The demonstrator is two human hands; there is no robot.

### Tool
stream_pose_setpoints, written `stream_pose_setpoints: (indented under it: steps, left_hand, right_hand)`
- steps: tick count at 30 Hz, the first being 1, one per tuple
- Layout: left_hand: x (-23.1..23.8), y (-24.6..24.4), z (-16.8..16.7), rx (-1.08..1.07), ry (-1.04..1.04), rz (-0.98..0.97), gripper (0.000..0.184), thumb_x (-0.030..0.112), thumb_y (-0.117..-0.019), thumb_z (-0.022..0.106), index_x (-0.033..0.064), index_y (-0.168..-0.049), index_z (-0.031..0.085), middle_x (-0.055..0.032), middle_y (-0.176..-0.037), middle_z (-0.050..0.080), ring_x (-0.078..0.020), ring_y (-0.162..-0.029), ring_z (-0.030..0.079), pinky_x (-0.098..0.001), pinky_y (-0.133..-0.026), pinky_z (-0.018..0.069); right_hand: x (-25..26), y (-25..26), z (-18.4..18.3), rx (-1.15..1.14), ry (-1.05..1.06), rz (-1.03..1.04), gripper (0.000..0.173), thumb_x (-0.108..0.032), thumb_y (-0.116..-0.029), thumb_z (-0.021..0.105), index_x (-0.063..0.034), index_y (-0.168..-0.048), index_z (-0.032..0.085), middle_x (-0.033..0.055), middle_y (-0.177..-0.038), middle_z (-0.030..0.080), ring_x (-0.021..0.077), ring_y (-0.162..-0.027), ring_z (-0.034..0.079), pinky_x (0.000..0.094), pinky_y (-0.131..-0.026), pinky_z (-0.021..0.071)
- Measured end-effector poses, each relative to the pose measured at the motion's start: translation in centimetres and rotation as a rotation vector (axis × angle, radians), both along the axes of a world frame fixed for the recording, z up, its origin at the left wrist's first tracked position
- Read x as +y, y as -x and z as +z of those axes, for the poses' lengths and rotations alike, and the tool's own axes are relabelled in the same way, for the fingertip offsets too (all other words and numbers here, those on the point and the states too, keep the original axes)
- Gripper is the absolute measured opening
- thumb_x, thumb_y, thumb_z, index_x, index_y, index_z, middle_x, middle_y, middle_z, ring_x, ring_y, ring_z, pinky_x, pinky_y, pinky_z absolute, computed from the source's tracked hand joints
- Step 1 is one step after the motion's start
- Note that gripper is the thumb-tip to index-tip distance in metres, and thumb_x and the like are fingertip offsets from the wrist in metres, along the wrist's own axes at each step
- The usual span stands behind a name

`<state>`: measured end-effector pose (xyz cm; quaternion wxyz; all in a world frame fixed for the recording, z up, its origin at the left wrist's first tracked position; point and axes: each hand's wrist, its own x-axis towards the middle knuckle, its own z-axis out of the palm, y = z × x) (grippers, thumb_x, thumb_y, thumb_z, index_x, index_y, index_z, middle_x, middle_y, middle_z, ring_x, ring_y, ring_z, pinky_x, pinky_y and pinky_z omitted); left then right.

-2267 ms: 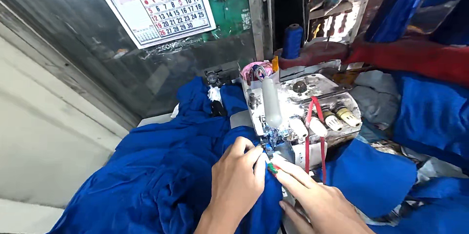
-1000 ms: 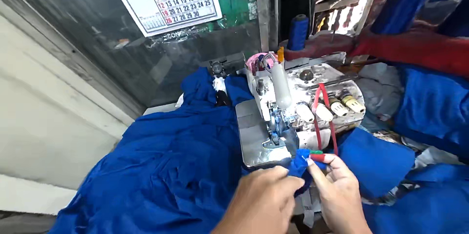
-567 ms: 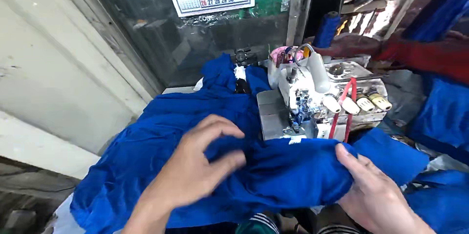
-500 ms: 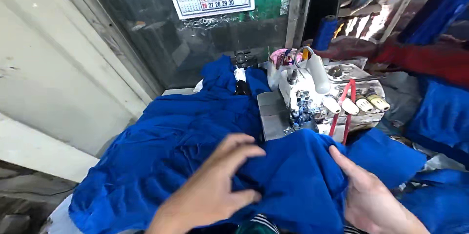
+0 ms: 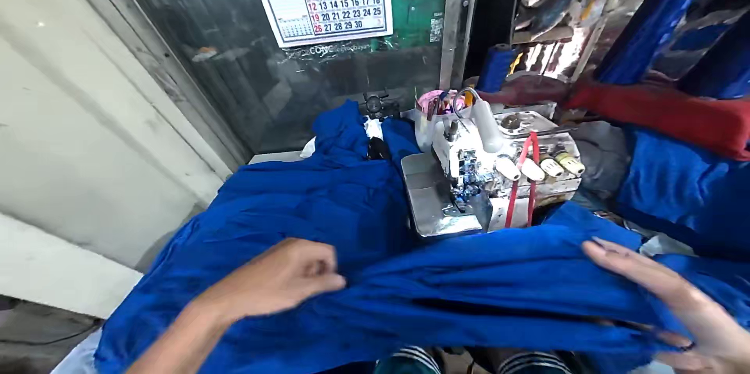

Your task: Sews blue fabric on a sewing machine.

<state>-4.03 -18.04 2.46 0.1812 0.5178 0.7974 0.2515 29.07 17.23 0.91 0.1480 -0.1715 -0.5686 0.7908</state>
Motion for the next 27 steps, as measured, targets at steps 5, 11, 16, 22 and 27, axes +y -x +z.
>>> stream_pose_setpoints:
  steps: [5,11,16,22,27]
  left_hand:
    - [-3.2,-0.1,1.3,0.229,-0.377,0.340,0.029,0.048,-0.0988,0.060,0.0201,-0.093,0.067,0.0059,-0.075,0.066,-0.0085,-0.061,0.063,-0.0310,-0.053,0.0557]
    - [9.6,-13.6,-2.0,0.397,-0.484,-0.032,0.042,0.043,-0.0927,0.070,0.0153,-0.125,0.067,-0.0026,-0.118,0.068,-0.0168,-0.110,0.065,-0.0432,-0.090,0.0580]
    - [6.4,-7.9,2.9,0.673,-0.500,0.267,0.029,0.006,-0.0787,0.068,0.0097,-0.107,0.070,-0.0068,-0.104,0.069,-0.0242,-0.090,0.069,-0.0484,-0.071,0.0592]
    - [-0.9,-0.1,4.0,0.404,-0.223,0.473,0.032,0.000,-0.0829,0.072,0.0166,-0.109,0.071,-0.0035,-0.095,0.073,-0.0224,-0.082,0.070,-0.0540,-0.071,0.0594]
    - [-5.1,0.4,7.5,0.323,-0.378,0.329,0.027,0.018,-0.0761,0.072,0.0212,-0.102,0.069,0.0072,-0.086,0.071,-0.0057,-0.072,0.068,-0.0276,-0.063,0.0600]
  right_hand:
    - [0.5,-0.6,-0.3,0.205,0.046,0.250,0.040,-0.048,-0.0981,0.064,-0.0229,-0.130,0.066,0.0025,-0.092,0.072,0.0071,-0.068,0.069,0.0247,-0.055,0.0596]
    - [-5.5,2.5,2.5,0.445,0.217,0.533,0.051,-0.038,-0.1010,0.060,-0.0206,-0.148,0.051,0.0103,-0.115,0.069,0.0157,-0.087,0.071,0.0309,-0.067,0.0621]
    - [-2.2,-2.8,4.2,0.134,-0.414,0.343,0.072,-0.041,-0.0912,0.076,-0.0233,-0.154,0.045,-0.0011,-0.128,0.068,0.0096,-0.104,0.068,0.0283,-0.089,0.0602]
    - [0.0,-1.7,0.4,-0.308,-1.034,0.171,0.071,-0.050,-0.0822,0.080,-0.0272,-0.143,0.053,-0.0023,-0.119,0.070,0.0116,-0.105,0.069,0.0408,-0.090,0.0605]
    - [0.9,1.1,1.0,-0.008,-0.781,-0.156,0.040,-0.012,-0.0888,0.063,-0.0231,-0.127,0.061,0.0024,-0.096,0.069,0.0152,-0.066,0.064,0.0322,-0.054,0.0559]
